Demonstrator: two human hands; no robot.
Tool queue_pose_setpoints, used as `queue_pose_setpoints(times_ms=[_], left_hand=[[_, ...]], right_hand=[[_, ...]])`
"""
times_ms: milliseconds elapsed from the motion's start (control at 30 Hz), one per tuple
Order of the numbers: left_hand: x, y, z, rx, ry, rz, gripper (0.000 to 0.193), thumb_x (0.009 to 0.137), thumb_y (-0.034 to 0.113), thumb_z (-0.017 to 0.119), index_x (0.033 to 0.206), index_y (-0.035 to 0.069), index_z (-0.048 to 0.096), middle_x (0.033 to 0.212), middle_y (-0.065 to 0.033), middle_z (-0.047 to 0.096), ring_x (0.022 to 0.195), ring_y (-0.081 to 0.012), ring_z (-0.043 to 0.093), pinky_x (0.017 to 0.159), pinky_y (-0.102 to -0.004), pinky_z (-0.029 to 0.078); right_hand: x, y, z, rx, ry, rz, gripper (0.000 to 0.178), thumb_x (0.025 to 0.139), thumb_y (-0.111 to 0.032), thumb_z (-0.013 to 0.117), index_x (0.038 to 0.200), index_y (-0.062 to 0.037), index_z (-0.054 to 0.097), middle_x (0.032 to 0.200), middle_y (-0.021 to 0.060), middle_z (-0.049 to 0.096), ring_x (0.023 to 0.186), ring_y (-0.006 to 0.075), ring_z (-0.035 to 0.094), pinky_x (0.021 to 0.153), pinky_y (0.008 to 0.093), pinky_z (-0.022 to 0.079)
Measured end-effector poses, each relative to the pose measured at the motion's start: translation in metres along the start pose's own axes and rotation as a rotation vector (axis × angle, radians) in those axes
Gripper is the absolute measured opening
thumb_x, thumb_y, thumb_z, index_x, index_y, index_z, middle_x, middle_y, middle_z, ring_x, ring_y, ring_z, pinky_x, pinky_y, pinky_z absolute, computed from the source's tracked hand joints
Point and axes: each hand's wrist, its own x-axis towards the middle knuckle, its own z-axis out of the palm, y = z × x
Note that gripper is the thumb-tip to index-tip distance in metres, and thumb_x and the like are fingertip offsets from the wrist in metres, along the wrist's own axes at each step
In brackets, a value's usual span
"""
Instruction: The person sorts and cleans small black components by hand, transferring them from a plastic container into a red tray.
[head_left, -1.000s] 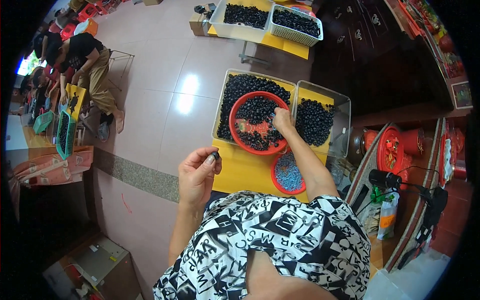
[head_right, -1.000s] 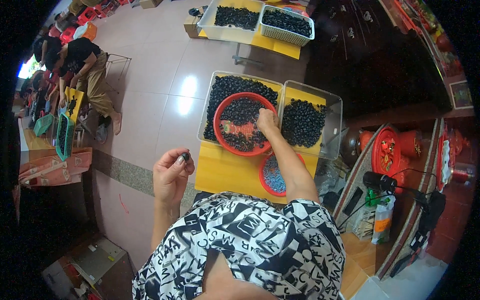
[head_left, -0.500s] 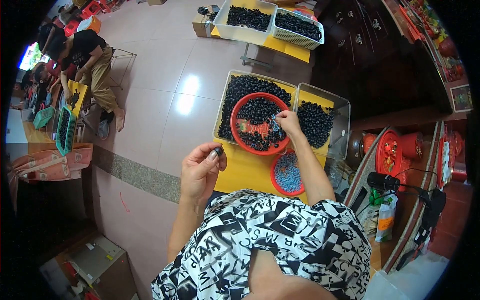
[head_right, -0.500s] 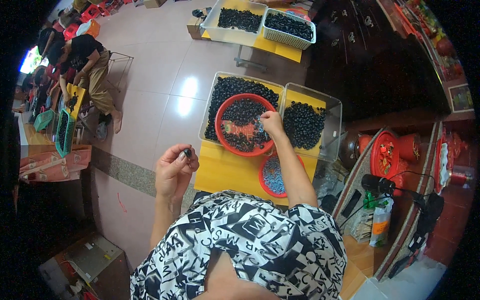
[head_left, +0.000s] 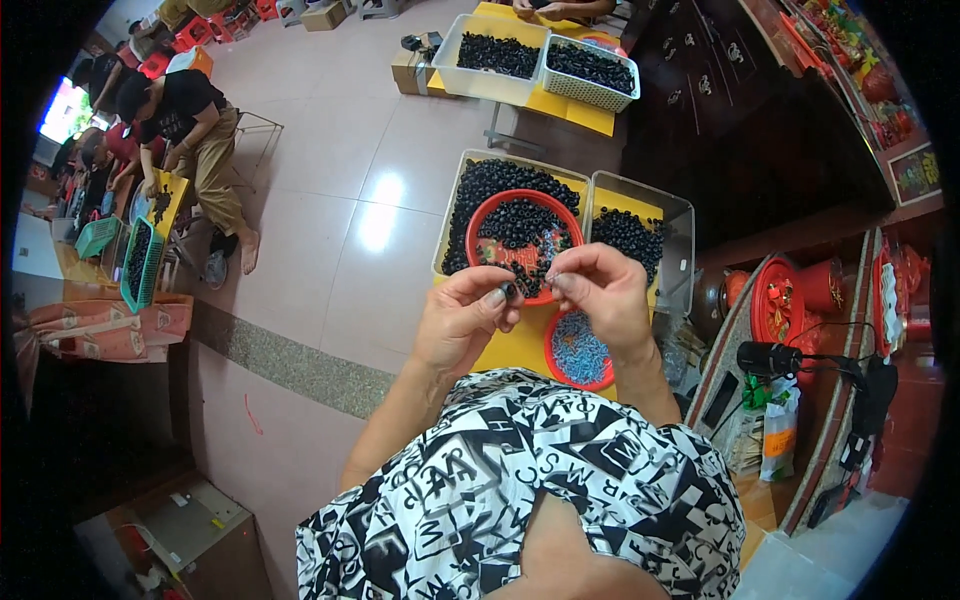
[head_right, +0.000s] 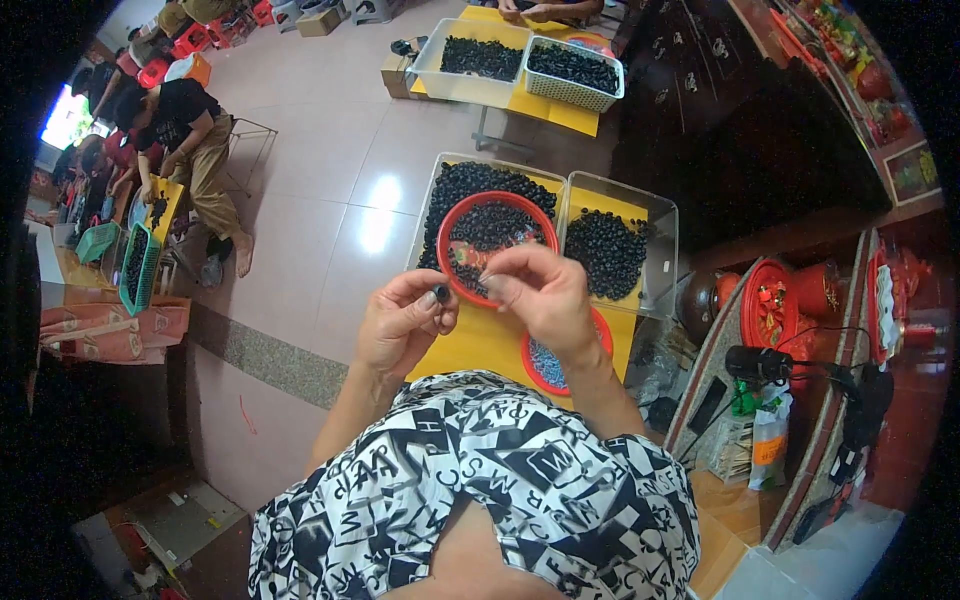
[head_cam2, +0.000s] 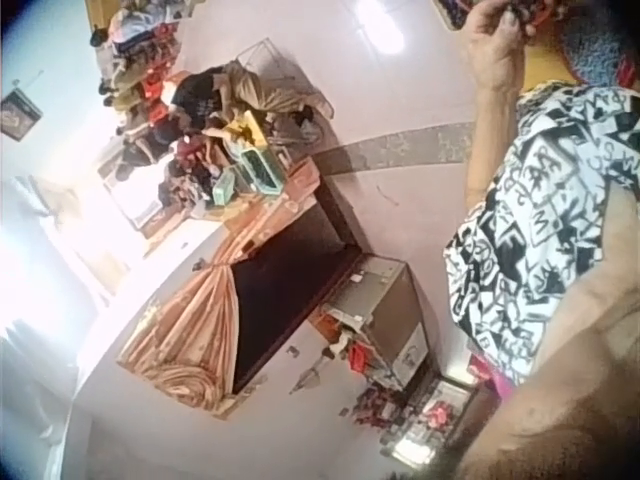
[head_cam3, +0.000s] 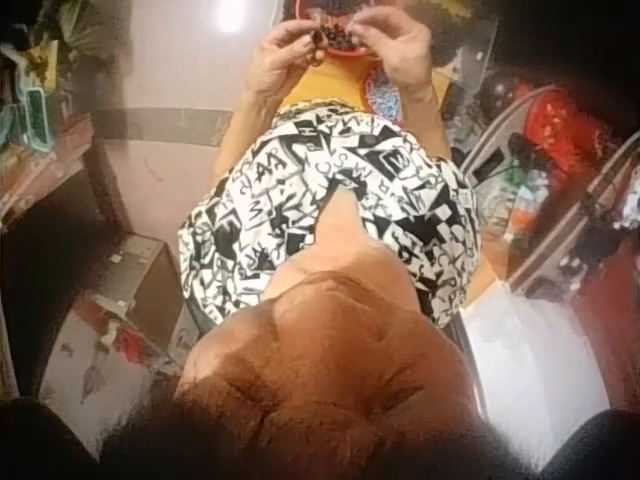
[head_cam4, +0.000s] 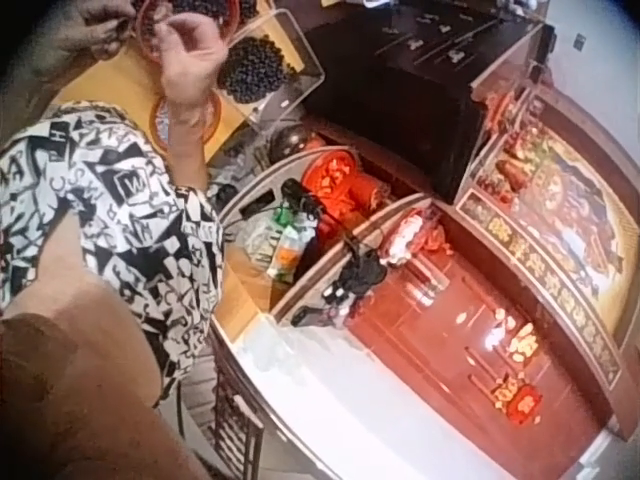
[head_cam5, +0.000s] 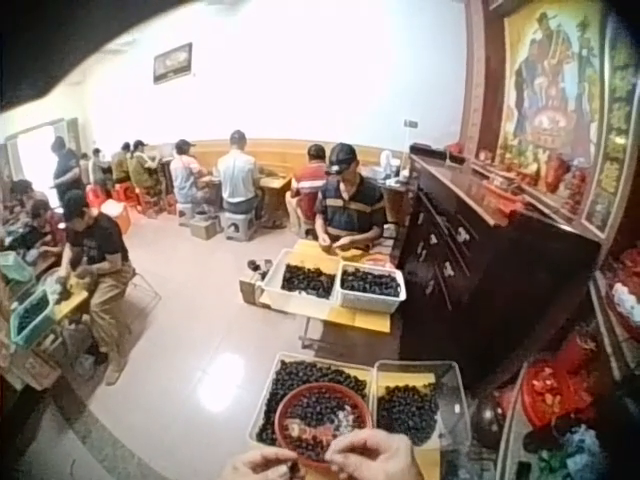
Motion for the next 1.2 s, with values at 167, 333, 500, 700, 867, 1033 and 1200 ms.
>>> queue_pose_setpoints(times_ms=[167,333,500,700,867,1033,1200], left_hand=[[-0.011,0.004,0.009,0.001,-0.112,0.022,0.021,0.08,0.004,0.057,0.101,-0.001,0.056,0.084,-0.0115,0.06,0.07,-0.0168,0.058,0.06,-0.0246,0.047],[-0.018,0.005,0.011,0.001,-0.167,0.08,0.021,0.081,0.001,0.056,0.102,-0.002,0.056,0.086,-0.0115,0.061,0.073,-0.016,0.059,0.06,-0.0246,0.047],[-0.021,0.002,0.007,0.145,-0.122,0.145,0.021,0.081,0.001,0.057,0.102,-0.002,0.056,0.085,-0.0121,0.062,0.07,-0.0157,0.059,0.06,-0.0245,0.047],[-0.022,0.005,-0.01,0.019,-0.023,0.13,0.019,0.081,0.001,0.056,0.1,-0.002,0.056,0.085,-0.0123,0.062,0.07,-0.0165,0.059,0.059,-0.0255,0.047],[-0.028,0.015,-0.013,-0.007,0.036,0.131,0.018,0.082,0.004,0.055,0.099,-0.002,0.056,0.084,-0.0134,0.06,0.068,-0.0165,0.058,0.059,-0.0251,0.045],[-0.036,0.022,-0.021,-0.008,0.109,0.127,0.018,0.082,0.004,0.056,0.099,-0.002,0.056,0.083,-0.0134,0.06,0.068,-0.0166,0.058,0.06,-0.0248,0.046],[-0.049,0.028,-0.034,-0.001,0.214,0.199,0.018,0.081,0.003,0.056,0.099,-0.002,0.056,0.083,-0.013,0.06,0.068,-0.0165,0.058,0.06,-0.0244,0.046]], right_hand=[[-0.016,-0.028,0.025,-0.254,-0.046,-0.364,0.012,0.073,0.006,0.06,0.084,0.0014,0.057,0.083,0.0072,0.057,0.074,0.0121,0.056,0.061,0.0221,0.046],[-0.023,-0.034,0.032,-0.407,-0.123,-0.426,0.016,0.071,0.012,0.057,0.085,0.0032,0.056,0.083,0.0095,0.055,0.074,0.0153,0.057,0.061,0.0238,0.047],[-0.02,-0.024,0.036,-0.528,-0.11,-0.542,0.018,0.068,0.008,0.064,0.084,0.0014,0.059,0.082,0.0099,0.057,0.069,0.0161,0.057,0.058,0.0242,0.047],[-0.005,-0.014,0.022,-0.742,-0.122,-0.547,0.022,0.071,-0.002,0.065,0.093,0.0021,0.06,0.09,0.0144,0.06,0.075,0.0248,0.06,0.069,0.0299,0.048],[0.05,0.08,-0.045,-0.881,0.184,-0.12,0.017,0.073,-0.012,0.058,0.086,-0.0019,0.063,0.081,0.0193,0.061,0.075,0.0327,0.06,0.068,0.036,0.047],[0.078,0.203,-0.068,-1.076,0.139,0.039,0.014,0.068,-0.008,0.054,0.077,-0.0039,0.064,0.075,0.0212,0.06,0.076,0.0357,0.059,0.07,0.0413,0.047],[0.088,0.244,-0.072,-1.254,0.101,0.14,0.014,0.069,-0.009,0.057,0.08,-0.005,0.064,0.079,0.0198,0.06,0.077,0.0355,0.058,0.071,0.0414,0.047]])
